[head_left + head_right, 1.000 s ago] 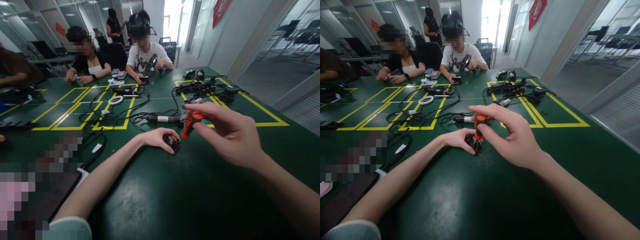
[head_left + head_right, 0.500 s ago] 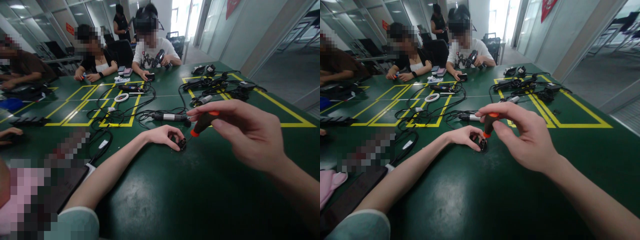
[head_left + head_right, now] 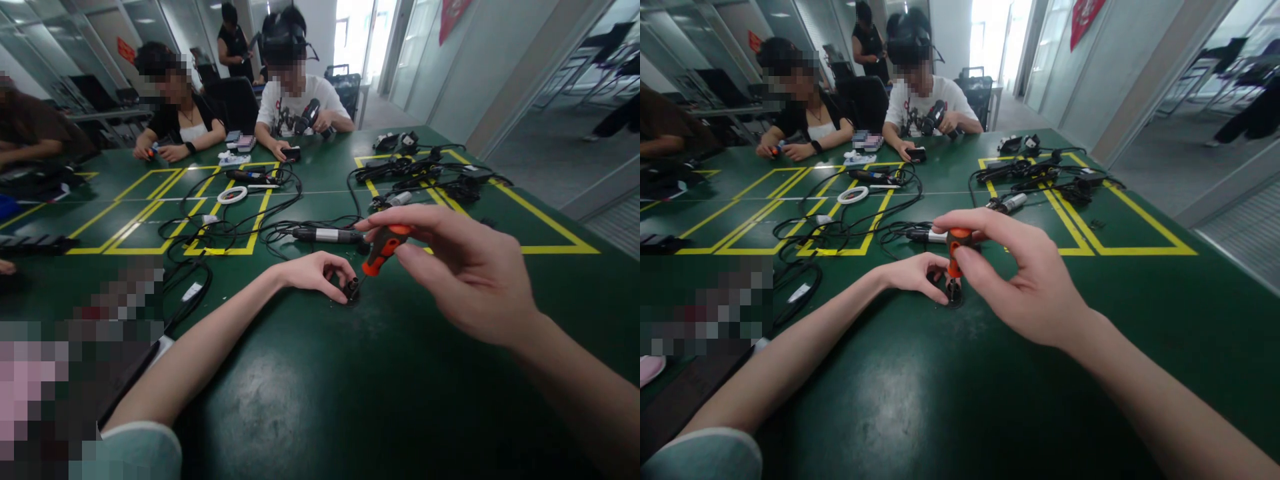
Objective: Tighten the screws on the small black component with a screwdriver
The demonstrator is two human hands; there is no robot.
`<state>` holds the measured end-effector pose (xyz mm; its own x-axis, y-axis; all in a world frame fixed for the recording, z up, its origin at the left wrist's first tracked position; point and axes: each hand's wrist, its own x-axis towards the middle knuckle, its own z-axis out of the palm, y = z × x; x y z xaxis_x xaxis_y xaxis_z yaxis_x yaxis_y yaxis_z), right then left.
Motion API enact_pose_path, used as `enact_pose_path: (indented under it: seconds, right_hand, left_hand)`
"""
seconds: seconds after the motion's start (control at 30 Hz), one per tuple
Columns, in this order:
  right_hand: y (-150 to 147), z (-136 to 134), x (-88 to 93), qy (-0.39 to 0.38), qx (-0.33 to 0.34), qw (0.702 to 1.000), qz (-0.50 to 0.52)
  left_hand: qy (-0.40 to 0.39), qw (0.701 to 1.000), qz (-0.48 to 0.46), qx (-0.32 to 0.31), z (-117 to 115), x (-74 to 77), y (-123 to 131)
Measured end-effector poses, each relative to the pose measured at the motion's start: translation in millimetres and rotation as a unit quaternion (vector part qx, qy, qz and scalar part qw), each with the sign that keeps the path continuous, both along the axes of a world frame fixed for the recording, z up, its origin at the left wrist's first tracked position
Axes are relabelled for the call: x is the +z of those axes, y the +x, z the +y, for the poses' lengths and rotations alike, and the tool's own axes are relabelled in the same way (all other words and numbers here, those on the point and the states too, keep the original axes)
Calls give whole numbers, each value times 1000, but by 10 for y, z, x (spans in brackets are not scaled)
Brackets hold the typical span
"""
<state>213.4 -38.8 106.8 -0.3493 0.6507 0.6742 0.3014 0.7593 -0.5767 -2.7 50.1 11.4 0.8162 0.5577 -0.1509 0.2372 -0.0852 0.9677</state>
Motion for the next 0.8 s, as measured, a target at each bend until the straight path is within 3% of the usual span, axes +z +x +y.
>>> enact_pose_path:
  seconds: [0.13,0.33,0.53,0.8]
  right_hand:
    - [-19,5,0,48,-16,999,0]
    - [8,-16,-44,-16,1,1000,2]
    - [-17,12,-54,40,-34,999,13]
    - [-35,-2,-82,-20,-7,999,36]
  left_hand:
    - [-3,1000,-10,10,-6,-32,-6]
    - [-9,1000,-6,-10,-4,-4,5]
    - [7,1000,-3,3,-5,21,28]
    - [-16,1000,-11,-4,24,2,24]
